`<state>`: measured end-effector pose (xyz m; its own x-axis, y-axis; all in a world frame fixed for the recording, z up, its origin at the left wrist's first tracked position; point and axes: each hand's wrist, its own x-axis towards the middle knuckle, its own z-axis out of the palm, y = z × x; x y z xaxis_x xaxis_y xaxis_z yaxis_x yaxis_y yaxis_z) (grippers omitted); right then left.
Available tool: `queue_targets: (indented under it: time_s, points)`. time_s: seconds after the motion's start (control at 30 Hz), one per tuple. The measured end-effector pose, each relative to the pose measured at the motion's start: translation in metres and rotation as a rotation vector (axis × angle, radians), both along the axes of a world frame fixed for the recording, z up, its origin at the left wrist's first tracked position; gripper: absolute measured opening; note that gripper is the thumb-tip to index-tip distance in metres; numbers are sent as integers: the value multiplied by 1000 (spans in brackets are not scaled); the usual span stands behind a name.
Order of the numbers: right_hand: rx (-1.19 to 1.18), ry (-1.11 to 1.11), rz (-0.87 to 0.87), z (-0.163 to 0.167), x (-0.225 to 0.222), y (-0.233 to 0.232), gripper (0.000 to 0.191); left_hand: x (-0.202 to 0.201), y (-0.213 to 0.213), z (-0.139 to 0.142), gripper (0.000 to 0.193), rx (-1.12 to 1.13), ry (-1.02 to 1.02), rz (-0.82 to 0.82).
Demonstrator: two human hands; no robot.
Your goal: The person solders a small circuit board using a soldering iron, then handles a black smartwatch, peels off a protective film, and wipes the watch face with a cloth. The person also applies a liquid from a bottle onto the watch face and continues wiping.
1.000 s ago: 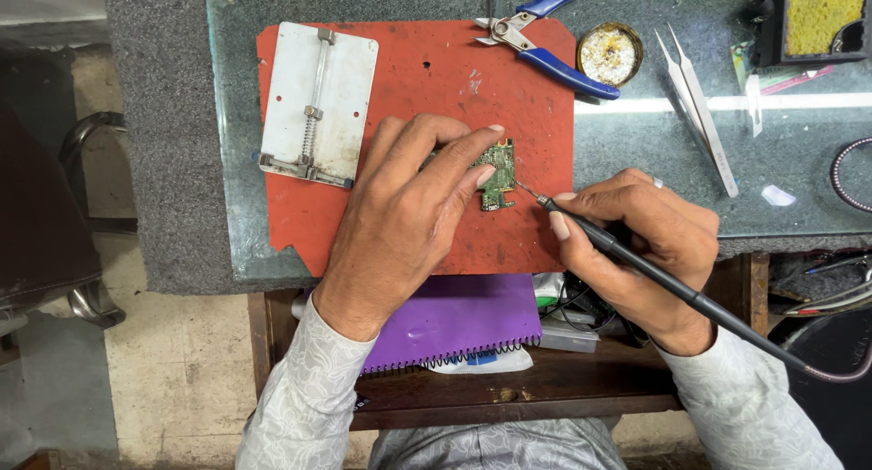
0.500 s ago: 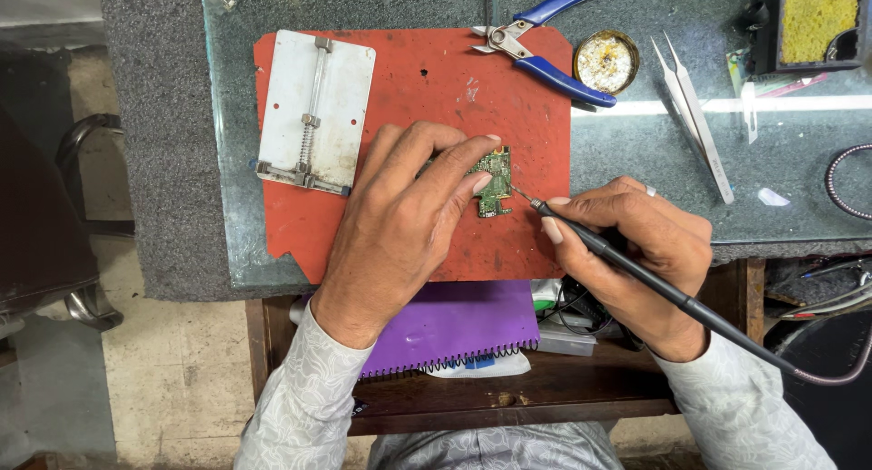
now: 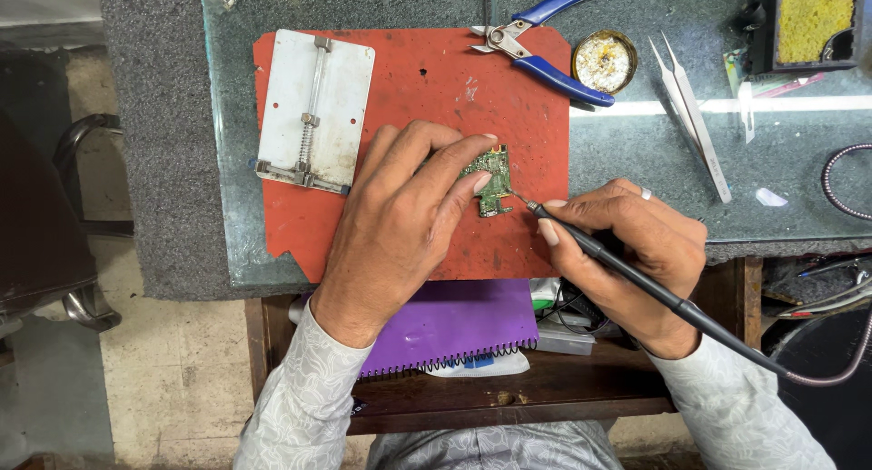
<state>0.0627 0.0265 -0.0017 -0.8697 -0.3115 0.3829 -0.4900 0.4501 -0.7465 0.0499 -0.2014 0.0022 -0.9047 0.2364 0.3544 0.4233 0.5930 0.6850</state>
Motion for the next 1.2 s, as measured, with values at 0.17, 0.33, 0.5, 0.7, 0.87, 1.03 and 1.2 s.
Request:
queue_targets:
  time_s: [0.17,0.33,0.5,0.7,0.87,1.03,1.2]
  points:
    - [38,-4,-23,2,2,0,16,1,0,1,28,25,-23,0]
    - [42,43,-12,1,-1,-1,18,-1,1,2,29,34,-52,-2]
    - [91,138,4,-1,-3,-2,19,-3,0,3,28,38,-59,1]
    - [115,153,6,-1,-4,-3,18,-3,0,4,28,33,-62,5]
    - [155,172,-4,0,-3,-4,18,-4,0,3,28,36,-60,6]
    - [206,242,-27,0,-2,-9,18,-5,-2,3,28,28,-66,6]
    - [243,268,-18,2,-2,-12,17,-5,-2,2,28,30,-62,7]
